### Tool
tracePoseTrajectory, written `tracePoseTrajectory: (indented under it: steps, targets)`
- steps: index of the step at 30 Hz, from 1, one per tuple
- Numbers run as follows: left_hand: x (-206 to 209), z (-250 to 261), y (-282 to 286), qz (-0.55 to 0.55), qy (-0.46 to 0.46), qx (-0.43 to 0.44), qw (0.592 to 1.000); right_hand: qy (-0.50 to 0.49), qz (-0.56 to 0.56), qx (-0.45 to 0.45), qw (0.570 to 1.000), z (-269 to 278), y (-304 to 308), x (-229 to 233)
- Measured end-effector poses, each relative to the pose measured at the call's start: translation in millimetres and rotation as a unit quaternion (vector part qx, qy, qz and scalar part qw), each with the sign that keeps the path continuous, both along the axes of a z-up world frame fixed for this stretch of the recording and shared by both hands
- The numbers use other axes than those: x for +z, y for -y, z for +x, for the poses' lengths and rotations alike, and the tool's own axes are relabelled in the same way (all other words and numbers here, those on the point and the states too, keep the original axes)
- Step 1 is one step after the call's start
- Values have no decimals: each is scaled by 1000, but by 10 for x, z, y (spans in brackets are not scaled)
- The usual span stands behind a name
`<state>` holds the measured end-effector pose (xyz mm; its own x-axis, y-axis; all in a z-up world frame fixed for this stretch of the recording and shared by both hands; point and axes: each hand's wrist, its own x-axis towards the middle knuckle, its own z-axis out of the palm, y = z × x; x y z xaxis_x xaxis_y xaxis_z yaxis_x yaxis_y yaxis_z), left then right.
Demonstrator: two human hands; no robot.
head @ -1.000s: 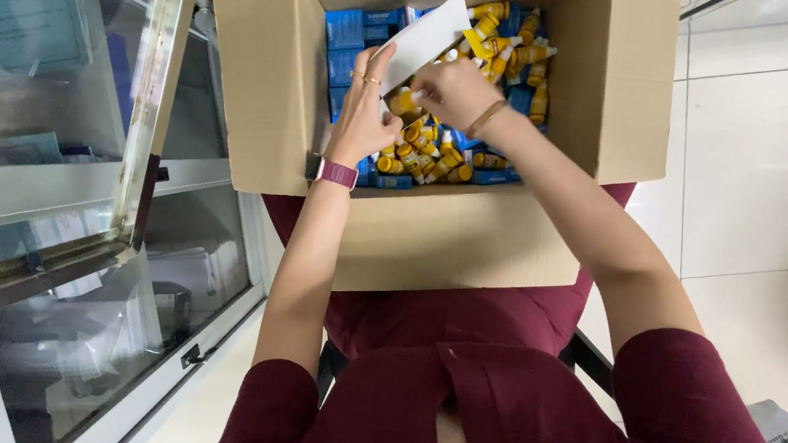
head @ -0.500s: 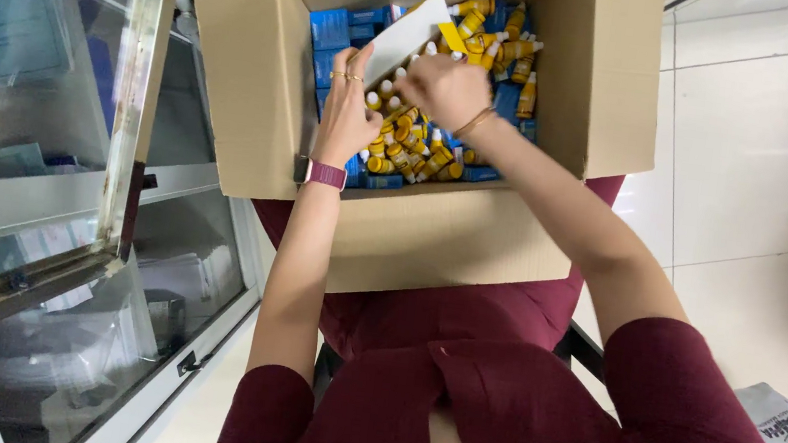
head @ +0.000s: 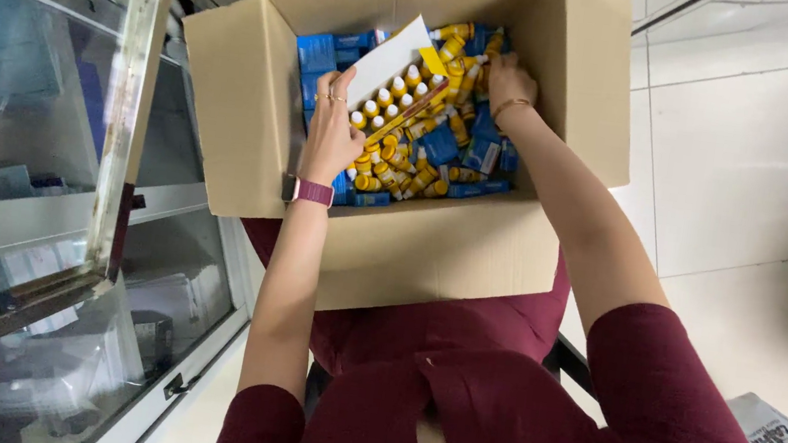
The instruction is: Unpacking medical bottles and boxed medications from a shipping carton and placing them into a storage cabinet.
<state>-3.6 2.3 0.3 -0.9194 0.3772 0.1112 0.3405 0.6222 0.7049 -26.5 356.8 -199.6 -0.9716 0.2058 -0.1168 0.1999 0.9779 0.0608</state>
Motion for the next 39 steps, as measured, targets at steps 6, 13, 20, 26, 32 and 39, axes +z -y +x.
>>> tracePoseTrajectory:
  steps: [6,13,20,26,32,39]
  targets:
    - [-9,6,14,15,8,1,1000,78,31,10,996,13,45,276]
    - [-74,-10,15,20,-7,0,1000,182,-145,39,972,219,491,2392]
    - [-127,0,23,30,-14,-3,999,-16,-376,314,872,145,1202,1953]
    - [-148,-25,31,21,-6,2,1000,-28,-284,282,916,152,1828,1752]
    - [-182,-22,47,51,7,12,999,-57,-272,297,913,307,1870,1854]
    - [-32,3,64,53,-6,11,999,-313,-335,101,883,282,1241,1870]
